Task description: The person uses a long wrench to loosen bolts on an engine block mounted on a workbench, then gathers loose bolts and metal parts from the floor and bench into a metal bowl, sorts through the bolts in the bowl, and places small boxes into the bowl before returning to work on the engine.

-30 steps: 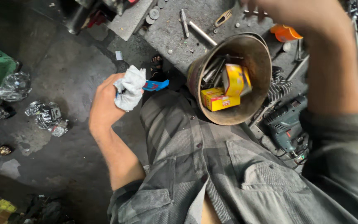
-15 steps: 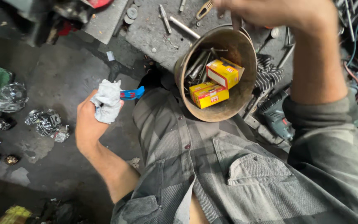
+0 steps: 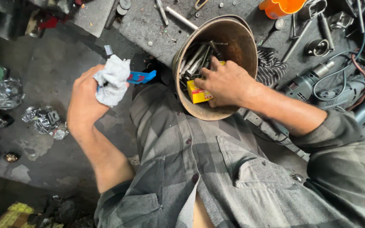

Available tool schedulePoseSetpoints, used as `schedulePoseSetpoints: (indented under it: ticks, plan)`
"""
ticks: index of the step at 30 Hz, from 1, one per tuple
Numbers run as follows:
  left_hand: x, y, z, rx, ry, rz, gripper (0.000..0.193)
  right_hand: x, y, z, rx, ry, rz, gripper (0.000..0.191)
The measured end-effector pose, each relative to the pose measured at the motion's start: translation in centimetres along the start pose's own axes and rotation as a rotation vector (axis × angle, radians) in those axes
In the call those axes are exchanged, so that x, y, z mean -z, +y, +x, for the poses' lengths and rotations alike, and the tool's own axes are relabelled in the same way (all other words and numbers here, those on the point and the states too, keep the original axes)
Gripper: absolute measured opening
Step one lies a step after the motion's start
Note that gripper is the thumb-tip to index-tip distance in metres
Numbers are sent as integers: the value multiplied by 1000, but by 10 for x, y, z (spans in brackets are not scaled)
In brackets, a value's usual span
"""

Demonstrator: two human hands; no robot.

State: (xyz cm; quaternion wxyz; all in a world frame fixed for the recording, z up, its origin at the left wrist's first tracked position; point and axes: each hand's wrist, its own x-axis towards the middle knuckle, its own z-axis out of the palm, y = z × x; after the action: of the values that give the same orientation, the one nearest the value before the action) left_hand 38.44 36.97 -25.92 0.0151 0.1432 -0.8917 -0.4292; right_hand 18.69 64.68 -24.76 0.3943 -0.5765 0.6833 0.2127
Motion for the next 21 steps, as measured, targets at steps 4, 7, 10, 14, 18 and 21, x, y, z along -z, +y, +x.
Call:
schedulePoseSetpoints:
  ticks: [4,7,10,14,18,21]
  plan:
    - [0,4,1,-24,15,-23,34,12,1,-5,19,118,-78,85]
    - [4,5,-4,6,10,-44,32,34,9,-18,13,-2,48,86]
    - [6,4,-13,32,10,-87,30,56,39,-57,-5,133,374,82]
    - [1,0,-22,190,-2,-274,30,56,85,-114,253,628,870,58]
    - [-21,-16,-10,172,137,-329,40,18,100,-112,447,1084,1192,54]
    - [-54,-30,23,235,319,-326,55,-16,92,-101,365,1328,1313,58]
